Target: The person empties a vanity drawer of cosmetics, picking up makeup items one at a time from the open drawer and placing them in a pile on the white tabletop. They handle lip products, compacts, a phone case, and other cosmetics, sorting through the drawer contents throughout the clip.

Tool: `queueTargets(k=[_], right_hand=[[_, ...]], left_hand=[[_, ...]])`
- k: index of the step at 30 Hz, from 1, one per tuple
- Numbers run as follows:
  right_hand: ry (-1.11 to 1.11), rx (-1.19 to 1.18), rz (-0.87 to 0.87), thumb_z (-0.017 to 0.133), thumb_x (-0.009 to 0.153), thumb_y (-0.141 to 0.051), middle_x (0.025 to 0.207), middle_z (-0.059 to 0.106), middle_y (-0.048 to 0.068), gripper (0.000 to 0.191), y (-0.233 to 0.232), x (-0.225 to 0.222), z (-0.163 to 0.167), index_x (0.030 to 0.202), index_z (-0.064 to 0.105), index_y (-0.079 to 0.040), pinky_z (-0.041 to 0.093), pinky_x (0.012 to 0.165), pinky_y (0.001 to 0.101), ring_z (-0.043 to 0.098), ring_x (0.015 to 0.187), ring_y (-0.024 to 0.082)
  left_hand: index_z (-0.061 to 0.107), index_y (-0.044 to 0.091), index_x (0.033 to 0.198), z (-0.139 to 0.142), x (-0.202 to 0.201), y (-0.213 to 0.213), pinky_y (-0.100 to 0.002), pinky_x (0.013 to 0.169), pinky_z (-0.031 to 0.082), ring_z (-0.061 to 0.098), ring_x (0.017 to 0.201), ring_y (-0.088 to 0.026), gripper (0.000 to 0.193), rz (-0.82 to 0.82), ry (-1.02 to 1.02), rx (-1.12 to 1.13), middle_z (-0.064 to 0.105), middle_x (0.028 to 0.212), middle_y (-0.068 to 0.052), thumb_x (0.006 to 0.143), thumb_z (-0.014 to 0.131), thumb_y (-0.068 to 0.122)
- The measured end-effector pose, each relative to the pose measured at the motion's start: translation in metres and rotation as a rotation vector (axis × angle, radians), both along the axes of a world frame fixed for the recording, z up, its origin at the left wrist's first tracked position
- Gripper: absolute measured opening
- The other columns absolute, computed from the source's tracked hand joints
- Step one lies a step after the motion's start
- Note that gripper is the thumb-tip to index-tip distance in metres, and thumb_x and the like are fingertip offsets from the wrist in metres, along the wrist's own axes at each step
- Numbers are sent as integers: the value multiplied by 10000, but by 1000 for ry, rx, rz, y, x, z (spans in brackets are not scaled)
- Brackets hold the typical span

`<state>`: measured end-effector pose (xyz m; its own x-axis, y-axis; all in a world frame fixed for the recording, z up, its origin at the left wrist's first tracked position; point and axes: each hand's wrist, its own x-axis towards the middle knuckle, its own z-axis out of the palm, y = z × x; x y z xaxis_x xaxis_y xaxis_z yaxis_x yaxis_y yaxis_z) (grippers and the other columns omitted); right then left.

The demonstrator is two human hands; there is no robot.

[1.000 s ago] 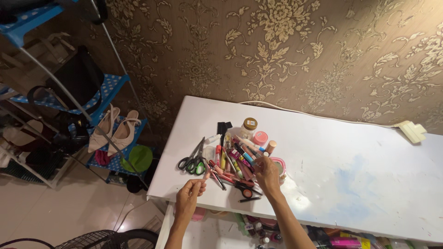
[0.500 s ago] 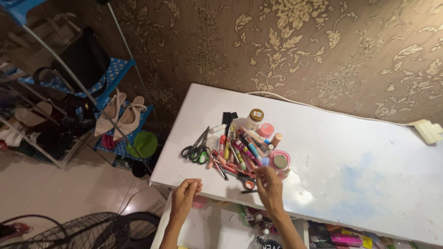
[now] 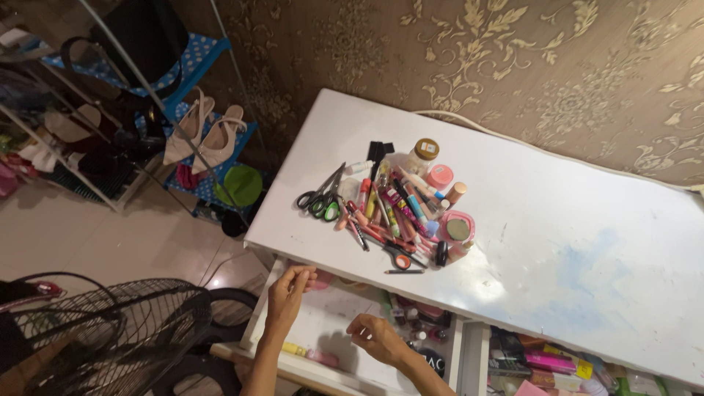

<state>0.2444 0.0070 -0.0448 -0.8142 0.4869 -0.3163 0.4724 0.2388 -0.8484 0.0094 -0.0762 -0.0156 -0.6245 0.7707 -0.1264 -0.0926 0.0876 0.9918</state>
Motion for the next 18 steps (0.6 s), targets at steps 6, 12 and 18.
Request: queueTargets(k=[6, 12, 18], right_hand=[[28, 40, 132, 705, 883, -80, 1020, 762, 102, 179, -21, -21, -11, 1046, 687, -10, 605, 810, 329, 748, 931, 201], [-118, -5, 157, 734, 857, -138, 990, 772, 103, 272, -36, -37, -10, 1097, 680, -23, 585, 832, 331, 745, 926, 222], [-329, 144, 189, 775, 846, -277, 948, 760, 128, 296, -46, -52, -13, 1018, 741, -38, 567, 824, 363, 728, 908, 271]], left_hand=[[754, 36, 1108, -6, -4, -13, -268, 753, 575, 714, 829, -119, 253, -20, -7, -51, 772, 929, -62, 991, 610, 208], [747, 21, 1092, -5, -19, -17, -261, 751, 589, 729, 822, -114, 265, -88, -10, -23, 786, 922, -61, 993, 602, 219], [747, 9, 1087, -4, -32, -13, -264, 749, 589, 723, 808, -119, 273, -138, 5, -1, 784, 908, -66, 999, 598, 221]])
